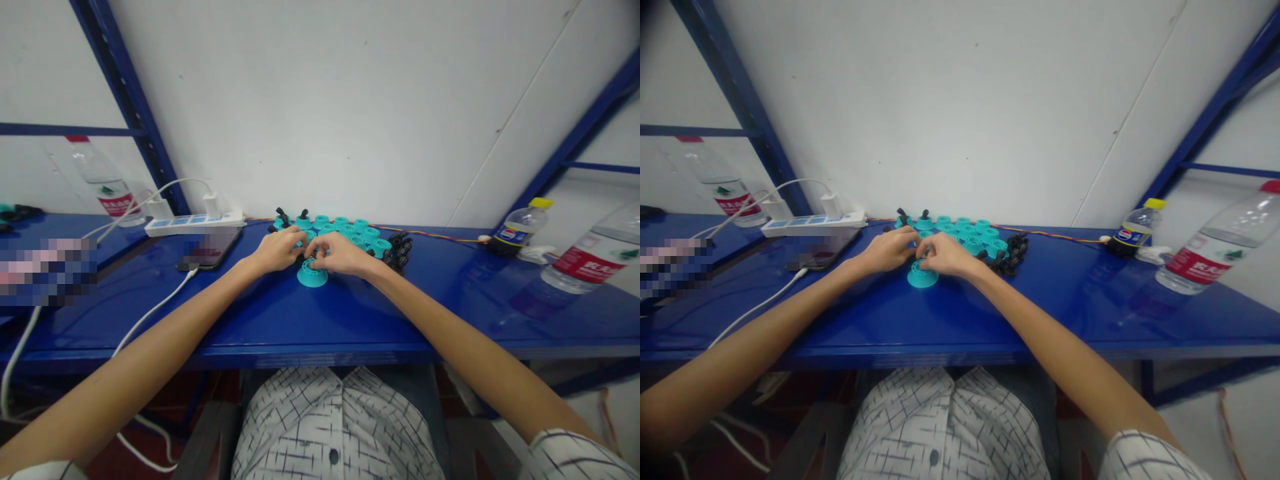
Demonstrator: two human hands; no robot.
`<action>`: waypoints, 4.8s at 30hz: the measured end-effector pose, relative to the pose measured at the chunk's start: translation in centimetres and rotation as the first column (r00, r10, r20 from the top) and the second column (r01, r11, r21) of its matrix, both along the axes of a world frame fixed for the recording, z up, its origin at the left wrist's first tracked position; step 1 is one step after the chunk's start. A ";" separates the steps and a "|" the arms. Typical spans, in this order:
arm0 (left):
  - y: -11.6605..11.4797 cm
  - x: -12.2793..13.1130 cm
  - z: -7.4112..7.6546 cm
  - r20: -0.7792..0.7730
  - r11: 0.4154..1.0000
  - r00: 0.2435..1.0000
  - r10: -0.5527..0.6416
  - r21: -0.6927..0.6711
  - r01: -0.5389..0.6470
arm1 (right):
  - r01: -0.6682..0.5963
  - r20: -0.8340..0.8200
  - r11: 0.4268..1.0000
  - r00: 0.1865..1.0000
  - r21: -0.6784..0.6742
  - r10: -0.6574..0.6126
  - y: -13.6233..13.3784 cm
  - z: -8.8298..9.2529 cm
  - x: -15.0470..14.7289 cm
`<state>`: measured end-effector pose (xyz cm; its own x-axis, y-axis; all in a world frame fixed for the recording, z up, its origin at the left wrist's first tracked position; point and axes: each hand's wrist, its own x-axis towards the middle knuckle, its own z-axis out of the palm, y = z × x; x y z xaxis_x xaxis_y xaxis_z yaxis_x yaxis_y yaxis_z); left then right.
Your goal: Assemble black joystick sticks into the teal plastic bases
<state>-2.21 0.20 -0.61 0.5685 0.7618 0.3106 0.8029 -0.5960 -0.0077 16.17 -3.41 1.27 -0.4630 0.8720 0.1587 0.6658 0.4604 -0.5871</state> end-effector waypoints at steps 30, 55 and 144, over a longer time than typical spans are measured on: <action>-1.4 0.5 1.4 0.393 0.975 0.892 -0.222 0.106 0.196 | 0.086 -0.241 0.996 0.968 0.035 -0.075 1.5 0.3 1.9; -1.8 -1.2 1.7 0.266 0.858 0.936 -0.231 -0.397 0.325 | -0.114 0.029 0.992 0.993 0.051 0.113 0.4 1.1 1.6; -2.3 -1.0 2.7 0.281 0.887 0.912 -0.299 -0.272 0.374 | 0.016 0.204 1.000 0.979 -0.005 -0.014 -0.1 0.7 1.1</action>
<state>-3.17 -2.12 2.09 0.7514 0.6154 0.2382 0.5107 -0.7709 0.3806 17.25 -3.48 1.98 -0.4720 0.8798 0.0567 0.7788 0.4462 -0.4408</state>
